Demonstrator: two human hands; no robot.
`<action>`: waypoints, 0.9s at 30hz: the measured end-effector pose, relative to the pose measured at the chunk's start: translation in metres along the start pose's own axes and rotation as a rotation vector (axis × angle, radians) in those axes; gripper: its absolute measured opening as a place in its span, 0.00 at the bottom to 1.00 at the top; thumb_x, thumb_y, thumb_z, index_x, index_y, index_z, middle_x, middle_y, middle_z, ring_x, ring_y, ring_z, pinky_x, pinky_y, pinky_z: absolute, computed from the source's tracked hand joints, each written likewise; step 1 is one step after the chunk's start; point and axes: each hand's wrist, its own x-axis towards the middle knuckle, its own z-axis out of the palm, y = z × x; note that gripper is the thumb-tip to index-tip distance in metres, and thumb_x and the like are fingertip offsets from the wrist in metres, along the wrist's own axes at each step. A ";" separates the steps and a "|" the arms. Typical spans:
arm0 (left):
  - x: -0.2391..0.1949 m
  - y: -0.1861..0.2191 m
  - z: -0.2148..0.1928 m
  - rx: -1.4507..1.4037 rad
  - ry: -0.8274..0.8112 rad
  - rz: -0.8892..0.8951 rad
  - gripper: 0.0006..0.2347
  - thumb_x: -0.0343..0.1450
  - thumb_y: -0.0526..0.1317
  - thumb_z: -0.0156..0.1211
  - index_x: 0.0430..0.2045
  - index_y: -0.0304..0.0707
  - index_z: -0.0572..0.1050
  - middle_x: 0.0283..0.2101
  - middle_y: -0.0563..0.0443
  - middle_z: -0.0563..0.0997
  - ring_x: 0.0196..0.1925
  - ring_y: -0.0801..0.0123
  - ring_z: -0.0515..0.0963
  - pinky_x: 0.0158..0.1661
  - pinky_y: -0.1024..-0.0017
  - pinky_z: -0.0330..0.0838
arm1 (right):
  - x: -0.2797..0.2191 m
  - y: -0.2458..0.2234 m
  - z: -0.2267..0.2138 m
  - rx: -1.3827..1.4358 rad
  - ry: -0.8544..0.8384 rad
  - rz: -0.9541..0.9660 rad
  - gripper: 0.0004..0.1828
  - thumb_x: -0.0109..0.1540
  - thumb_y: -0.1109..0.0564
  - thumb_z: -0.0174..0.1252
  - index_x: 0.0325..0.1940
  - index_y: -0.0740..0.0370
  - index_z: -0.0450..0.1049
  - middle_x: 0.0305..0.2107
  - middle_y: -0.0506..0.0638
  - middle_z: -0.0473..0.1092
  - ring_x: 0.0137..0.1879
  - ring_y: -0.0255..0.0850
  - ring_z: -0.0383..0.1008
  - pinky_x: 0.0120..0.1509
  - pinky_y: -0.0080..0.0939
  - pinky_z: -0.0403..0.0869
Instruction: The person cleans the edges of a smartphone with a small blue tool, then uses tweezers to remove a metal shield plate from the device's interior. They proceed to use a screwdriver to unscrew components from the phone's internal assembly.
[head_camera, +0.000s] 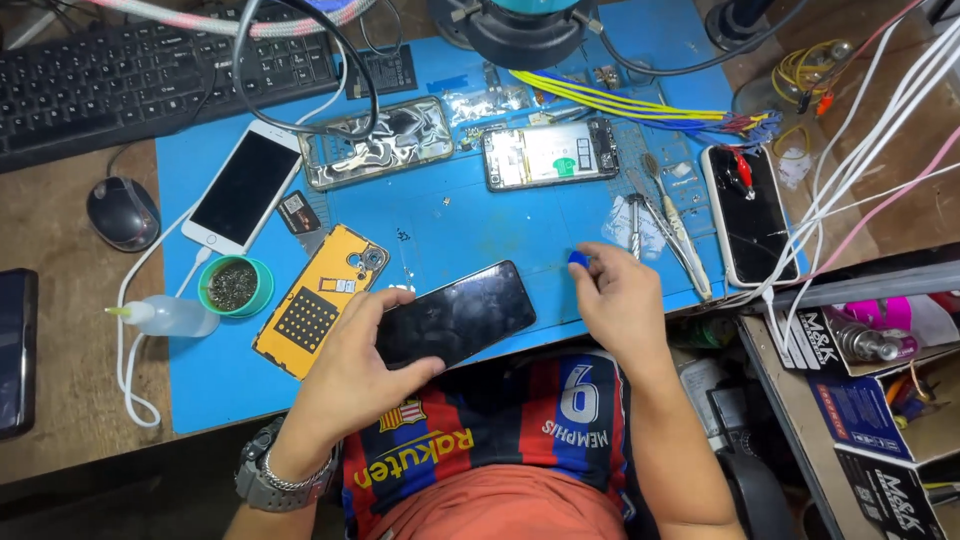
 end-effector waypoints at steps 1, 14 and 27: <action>-0.002 0.005 -0.001 0.000 -0.006 -0.003 0.32 0.60 0.50 0.74 0.60 0.49 0.69 0.61 0.56 0.74 0.66 0.67 0.71 0.61 0.63 0.67 | -0.001 0.004 0.004 -0.001 -0.004 0.006 0.16 0.65 0.55 0.61 0.55 0.64 0.79 0.29 0.49 0.73 0.33 0.41 0.73 0.40 0.45 0.75; -0.010 0.028 0.010 0.042 -0.421 -0.163 0.30 0.62 0.67 0.54 0.47 0.43 0.73 0.35 0.55 0.84 0.32 0.66 0.83 0.31 0.70 0.75 | -0.084 -0.054 -0.025 0.377 -0.092 -0.148 0.19 0.59 0.58 0.65 0.54 0.62 0.78 0.39 0.50 0.77 0.33 0.33 0.75 0.39 0.31 0.75; 0.004 0.040 0.074 -0.886 -0.340 0.027 0.33 0.57 0.51 0.70 0.56 0.36 0.69 0.50 0.49 0.80 0.50 0.67 0.83 0.51 0.71 0.82 | -0.113 -0.080 0.006 0.261 0.310 -0.448 0.26 0.50 0.71 0.55 0.53 0.78 0.73 0.47 0.66 0.77 0.51 0.54 0.84 0.58 0.43 0.85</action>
